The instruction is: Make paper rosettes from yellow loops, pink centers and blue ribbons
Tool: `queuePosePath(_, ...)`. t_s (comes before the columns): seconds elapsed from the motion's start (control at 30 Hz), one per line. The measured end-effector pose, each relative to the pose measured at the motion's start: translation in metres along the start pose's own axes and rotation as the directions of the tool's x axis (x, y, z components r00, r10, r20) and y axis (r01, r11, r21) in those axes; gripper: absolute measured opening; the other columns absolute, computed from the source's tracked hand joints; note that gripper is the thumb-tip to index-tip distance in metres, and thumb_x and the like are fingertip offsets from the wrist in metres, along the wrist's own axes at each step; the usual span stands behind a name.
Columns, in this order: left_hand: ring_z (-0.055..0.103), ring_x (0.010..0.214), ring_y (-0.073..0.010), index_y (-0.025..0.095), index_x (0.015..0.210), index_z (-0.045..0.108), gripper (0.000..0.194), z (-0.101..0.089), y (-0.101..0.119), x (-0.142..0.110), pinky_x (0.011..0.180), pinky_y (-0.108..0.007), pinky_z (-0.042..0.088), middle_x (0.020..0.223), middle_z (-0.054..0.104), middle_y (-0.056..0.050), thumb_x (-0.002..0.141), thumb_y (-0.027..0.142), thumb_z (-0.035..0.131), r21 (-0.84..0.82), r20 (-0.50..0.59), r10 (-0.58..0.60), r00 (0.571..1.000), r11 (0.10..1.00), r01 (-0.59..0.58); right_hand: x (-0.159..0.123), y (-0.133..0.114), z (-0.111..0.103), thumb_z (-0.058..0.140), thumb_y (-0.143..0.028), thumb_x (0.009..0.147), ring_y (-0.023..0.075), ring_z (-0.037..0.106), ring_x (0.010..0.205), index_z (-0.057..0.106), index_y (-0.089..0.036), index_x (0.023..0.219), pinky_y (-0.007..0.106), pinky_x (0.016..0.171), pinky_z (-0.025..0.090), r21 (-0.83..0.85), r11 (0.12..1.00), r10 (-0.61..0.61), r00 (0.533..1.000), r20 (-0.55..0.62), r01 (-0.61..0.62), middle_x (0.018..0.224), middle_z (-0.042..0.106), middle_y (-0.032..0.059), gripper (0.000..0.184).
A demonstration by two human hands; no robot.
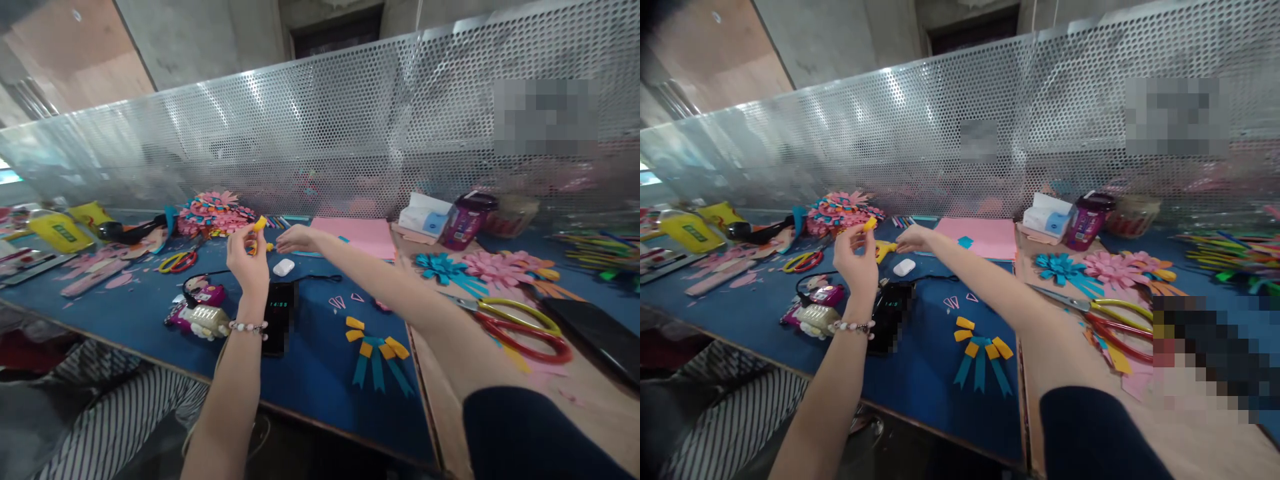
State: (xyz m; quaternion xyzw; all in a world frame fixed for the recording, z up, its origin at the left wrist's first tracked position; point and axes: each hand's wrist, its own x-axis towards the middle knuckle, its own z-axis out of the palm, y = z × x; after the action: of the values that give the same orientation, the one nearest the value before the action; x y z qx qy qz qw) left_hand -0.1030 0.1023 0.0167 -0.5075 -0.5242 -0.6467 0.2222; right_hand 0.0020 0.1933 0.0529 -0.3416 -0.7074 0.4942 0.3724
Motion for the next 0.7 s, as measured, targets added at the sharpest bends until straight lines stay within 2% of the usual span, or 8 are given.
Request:
queuePosePath(0.17, 0.062, 0.087, -0.015, 0.017, 0.106, 0.059, 0.022, 0.014, 0.014, -0.012, 0.079, -0.03, 0.052, 0.102, 0.061, -0.008, 0.088, 0.028, 0.055, -0.145, 0.165, 0.011, 0.986, 0.989, 0.014, -0.065, 0.009, -0.113, 0.059, -0.016, 0.083, 0.0151, 0.065, 0.072, 0.07, -0.014, 0.091, 0.027, 0.063, 0.055, -0.187, 0.982, 0.006, 0.99, 0.14, 0.021, 0.084, 0.07, 0.007, 0.014)
queuePosePath(0.3, 0.063, 0.091, -0.0166, 0.018, 0.102, 0.062, 0.018, 0.032, 0.038, -0.041, 0.088, -0.035, 0.05, 0.102, 0.065, -0.007, 0.086, 0.025, 0.058, -0.315, 0.493, 0.078, 0.867, 0.944, 0.094, -0.144, 0.049, -0.171, 0.057, -0.028, 0.082, 0.0199, 0.064, 0.079, 0.07, -0.017, 0.087, 0.034, 0.075, 0.052, -0.621, 0.784, -0.114, 0.983, -0.143, 0.001, 0.085, 0.07, 0.0069, 0.018)
queuePosePath(0.33, 0.064, 0.091, -0.0168, 0.019, 0.101, 0.062, 0.017, 0.036, 0.045, -0.05, 0.088, -0.035, 0.051, 0.102, 0.066, -0.007, 0.085, 0.025, 0.058, -0.356, 0.592, 0.074, 0.802, 0.918, 0.178, -0.162, 0.062, -0.176, 0.058, -0.029, 0.08, 0.0221, 0.063, 0.084, 0.069, -0.016, 0.091, 0.036, 0.078, 0.051, -0.64, 0.767, -0.124, 0.974, -0.19, -0.027, 0.091, 0.068, 0.0088, 0.02)
queuePosePath(0.4, 0.067, 0.088, -0.0179, 0.018, 0.097, 0.062, 0.016, 0.04, 0.055, -0.066, 0.085, -0.035, 0.053, 0.097, 0.069, -0.006, 0.082, 0.026, 0.062, -0.384, 0.791, 0.074, 0.607, 0.833, 0.399, -0.193, 0.088, -0.177, 0.058, -0.035, 0.079, 0.0252, 0.059, 0.099, 0.064, -0.016, 0.103, 0.038, 0.083, 0.048, -0.662, 0.744, -0.154, 0.943, -0.296, -0.087, 0.107, 0.063, 0.0122, 0.031)
queuePosePath(0.47, 0.068, 0.087, -0.0195, 0.017, 0.095, 0.062, 0.02, 0.041, 0.061, -0.078, 0.08, -0.035, 0.055, 0.093, 0.07, -0.007, 0.078, 0.027, 0.066, -0.341, 0.904, 0.101, 0.415, 0.758, 0.557, -0.214, 0.108, -0.17, 0.056, -0.044, 0.079, 0.0274, 0.055, 0.105, 0.061, -0.015, 0.101, 0.042, 0.088, 0.045, -0.67, 0.723, -0.17, 0.898, -0.406, -0.166, 0.109, 0.059, 0.0141, 0.036)
queuePosePath(0.5, 0.069, 0.086, -0.0201, 0.016, 0.095, 0.061, 0.022, 0.041, 0.063, -0.082, 0.079, -0.035, 0.055, 0.091, 0.07, -0.007, 0.077, 0.028, 0.067, -0.316, 0.928, 0.108, 0.356, 0.735, 0.6, -0.22, 0.115, -0.166, 0.056, -0.049, 0.078, 0.0282, 0.053, 0.107, 0.061, -0.016, 0.099, 0.044, 0.09, 0.043, -0.682, 0.706, -0.183, 0.881, -0.436, -0.191, 0.109, 0.058, 0.014, 0.039)
queuePosePath(0.57, 0.069, 0.085, -0.0202, 0.015, 0.095, 0.061, 0.024, 0.04, 0.065, -0.085, 0.077, -0.035, 0.056, 0.091, 0.07, -0.007, 0.076, 0.027, 0.068, -0.288, 0.943, 0.093, 0.319, 0.707, 0.645, -0.224, 0.124, -0.159, 0.056, -0.056, 0.076, 0.0299, 0.05, 0.11, 0.061, -0.017, 0.096, 0.046, 0.094, 0.038, -0.741, 0.635, -0.223, 0.868, -0.444, -0.216, 0.109, 0.057, 0.014, 0.044)
queuePosePath(0.7, 0.069, 0.085, -0.0197, 0.014, 0.094, 0.062, 0.025, 0.039, 0.067, -0.08, 0.078, -0.035, 0.056, 0.092, 0.069, -0.008, 0.074, 0.026, 0.07, -0.261, 0.941, 0.03, 0.336, 0.695, 0.67, -0.218, 0.134, -0.154, 0.056, -0.061, 0.075, 0.0336, 0.044, 0.115, 0.066, -0.02, 0.091, 0.048, 0.097, 0.032, -0.859, 0.453, -0.25, 0.892, -0.377, -0.236, 0.119, 0.054, 0.0148, 0.046)
